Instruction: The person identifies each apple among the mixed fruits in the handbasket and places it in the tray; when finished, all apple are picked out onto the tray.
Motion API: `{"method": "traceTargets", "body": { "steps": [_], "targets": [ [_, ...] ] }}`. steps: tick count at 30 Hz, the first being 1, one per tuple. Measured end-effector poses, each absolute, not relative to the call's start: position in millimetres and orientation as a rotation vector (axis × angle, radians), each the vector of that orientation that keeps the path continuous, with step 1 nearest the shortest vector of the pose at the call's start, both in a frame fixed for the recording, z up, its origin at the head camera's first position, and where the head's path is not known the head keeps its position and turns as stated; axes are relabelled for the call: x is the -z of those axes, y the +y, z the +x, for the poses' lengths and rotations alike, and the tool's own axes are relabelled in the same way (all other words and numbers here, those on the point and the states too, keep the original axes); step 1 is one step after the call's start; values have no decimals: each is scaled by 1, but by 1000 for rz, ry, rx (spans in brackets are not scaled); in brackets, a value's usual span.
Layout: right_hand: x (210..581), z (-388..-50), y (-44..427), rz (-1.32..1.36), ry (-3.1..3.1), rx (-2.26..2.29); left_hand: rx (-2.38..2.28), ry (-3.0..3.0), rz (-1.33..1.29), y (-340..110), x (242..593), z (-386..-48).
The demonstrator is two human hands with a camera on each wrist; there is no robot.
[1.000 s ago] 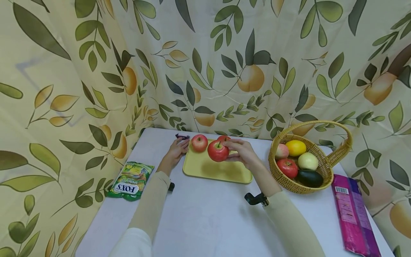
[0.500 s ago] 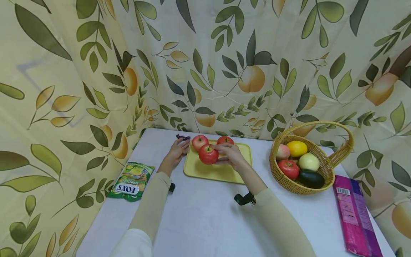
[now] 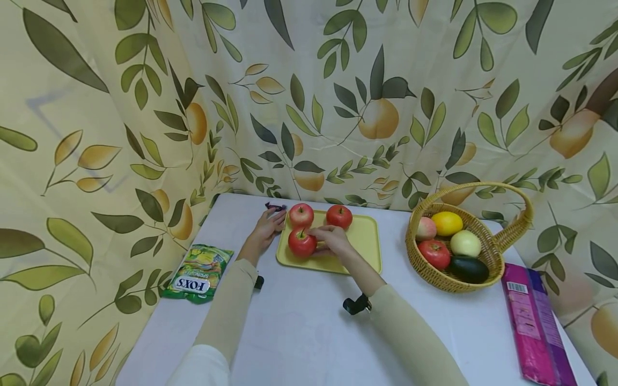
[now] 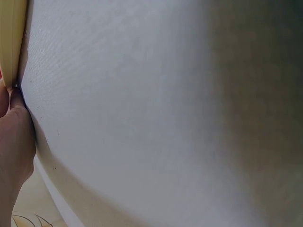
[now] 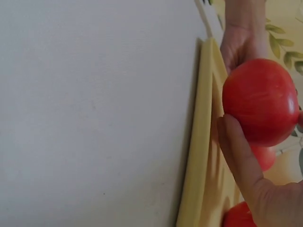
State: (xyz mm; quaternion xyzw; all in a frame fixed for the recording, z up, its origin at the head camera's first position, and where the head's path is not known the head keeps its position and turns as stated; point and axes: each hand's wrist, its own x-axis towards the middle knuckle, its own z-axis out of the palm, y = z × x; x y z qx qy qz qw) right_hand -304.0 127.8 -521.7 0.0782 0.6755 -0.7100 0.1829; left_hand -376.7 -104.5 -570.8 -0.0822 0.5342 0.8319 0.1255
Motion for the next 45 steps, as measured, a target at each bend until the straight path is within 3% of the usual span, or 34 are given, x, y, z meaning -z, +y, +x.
{"method": "traceTargets", "body": {
  "steps": [18,45],
  "targets": [
    [525,-297,114,159,2349,1717,-2429,1553,-208,-104,571,-374],
    [510,-284,150,177,2036,1930,-2394,1559,-198,-106,557,-368]
  ]
}}
